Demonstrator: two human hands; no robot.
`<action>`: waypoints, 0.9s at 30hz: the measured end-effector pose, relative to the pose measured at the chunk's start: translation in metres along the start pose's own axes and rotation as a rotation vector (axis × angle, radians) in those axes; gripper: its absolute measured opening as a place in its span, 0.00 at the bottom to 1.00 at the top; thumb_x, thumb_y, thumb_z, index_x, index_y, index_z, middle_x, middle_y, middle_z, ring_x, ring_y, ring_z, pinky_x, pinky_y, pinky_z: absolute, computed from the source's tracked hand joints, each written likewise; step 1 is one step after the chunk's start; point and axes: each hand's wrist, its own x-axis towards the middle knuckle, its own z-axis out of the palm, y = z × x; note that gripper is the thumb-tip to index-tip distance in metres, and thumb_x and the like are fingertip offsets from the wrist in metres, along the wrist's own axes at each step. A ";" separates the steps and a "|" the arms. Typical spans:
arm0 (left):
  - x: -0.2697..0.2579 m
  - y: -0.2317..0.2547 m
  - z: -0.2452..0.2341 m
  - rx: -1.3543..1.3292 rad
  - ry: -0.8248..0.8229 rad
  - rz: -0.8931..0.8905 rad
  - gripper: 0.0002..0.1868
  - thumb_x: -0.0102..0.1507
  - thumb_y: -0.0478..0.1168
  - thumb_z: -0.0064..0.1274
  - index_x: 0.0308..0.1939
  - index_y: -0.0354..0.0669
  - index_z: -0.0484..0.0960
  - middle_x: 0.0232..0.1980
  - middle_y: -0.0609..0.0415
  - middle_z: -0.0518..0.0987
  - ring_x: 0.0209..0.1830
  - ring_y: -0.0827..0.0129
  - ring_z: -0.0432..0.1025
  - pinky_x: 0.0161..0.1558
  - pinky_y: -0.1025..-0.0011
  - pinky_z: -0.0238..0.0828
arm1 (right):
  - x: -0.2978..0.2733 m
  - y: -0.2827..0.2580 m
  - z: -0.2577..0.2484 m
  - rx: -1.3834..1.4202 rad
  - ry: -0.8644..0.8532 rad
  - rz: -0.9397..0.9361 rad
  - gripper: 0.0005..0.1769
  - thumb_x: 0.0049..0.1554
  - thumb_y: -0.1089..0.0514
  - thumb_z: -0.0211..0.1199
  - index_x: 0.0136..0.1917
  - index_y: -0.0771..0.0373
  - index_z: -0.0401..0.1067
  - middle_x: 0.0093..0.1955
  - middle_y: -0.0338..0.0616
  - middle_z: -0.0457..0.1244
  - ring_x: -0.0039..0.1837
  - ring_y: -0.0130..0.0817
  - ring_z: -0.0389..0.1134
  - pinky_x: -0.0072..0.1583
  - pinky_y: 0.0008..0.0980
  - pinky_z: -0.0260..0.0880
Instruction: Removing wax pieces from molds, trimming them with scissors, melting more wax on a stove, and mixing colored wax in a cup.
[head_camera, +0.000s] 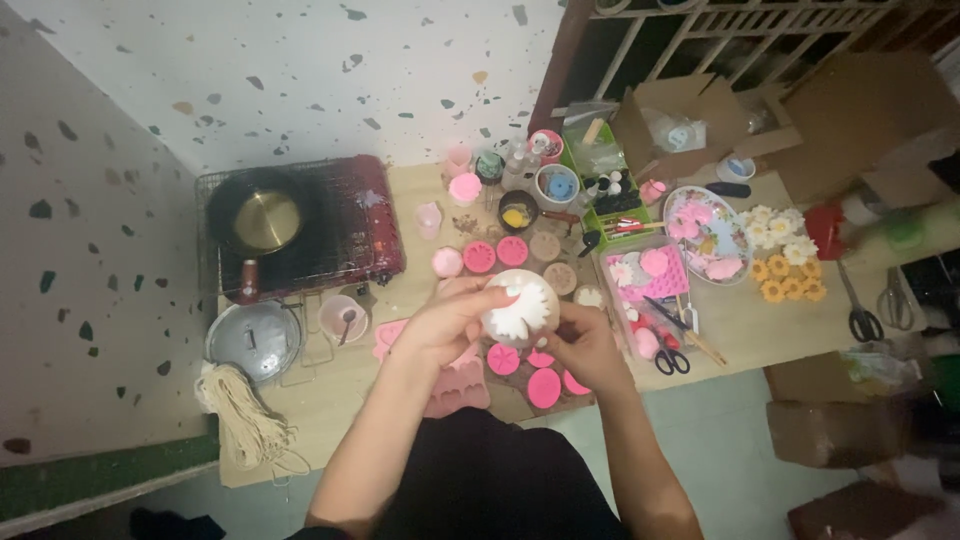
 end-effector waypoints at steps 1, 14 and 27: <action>0.000 0.000 -0.002 0.011 -0.009 0.004 0.20 0.61 0.37 0.61 0.54 0.28 0.81 0.49 0.47 0.85 0.46 0.67 0.81 0.50 0.69 0.78 | 0.002 0.012 -0.004 -0.006 0.015 -0.011 0.19 0.56 0.61 0.70 0.59 0.70 0.75 0.49 0.38 0.71 0.49 0.23 0.71 0.51 0.27 0.74; 0.006 -0.014 0.006 0.233 0.168 0.149 0.16 0.63 0.44 0.59 0.49 0.36 0.85 0.42 0.55 0.84 0.39 0.73 0.77 0.39 0.73 0.74 | -0.004 -0.060 0.075 -0.774 0.449 -0.520 0.49 0.50 0.57 0.80 0.75 0.63 0.52 0.69 0.50 0.62 0.67 0.41 0.68 0.63 0.36 0.73; 0.022 -0.036 -0.014 0.234 0.078 -0.083 0.18 0.65 0.47 0.53 0.50 0.36 0.84 0.46 0.54 0.84 0.46 0.71 0.79 0.48 0.69 0.79 | -0.020 -0.028 0.079 -0.399 0.543 -0.270 0.61 0.48 0.64 0.77 0.79 0.64 0.36 0.73 0.56 0.57 0.73 0.44 0.64 0.62 0.40 0.76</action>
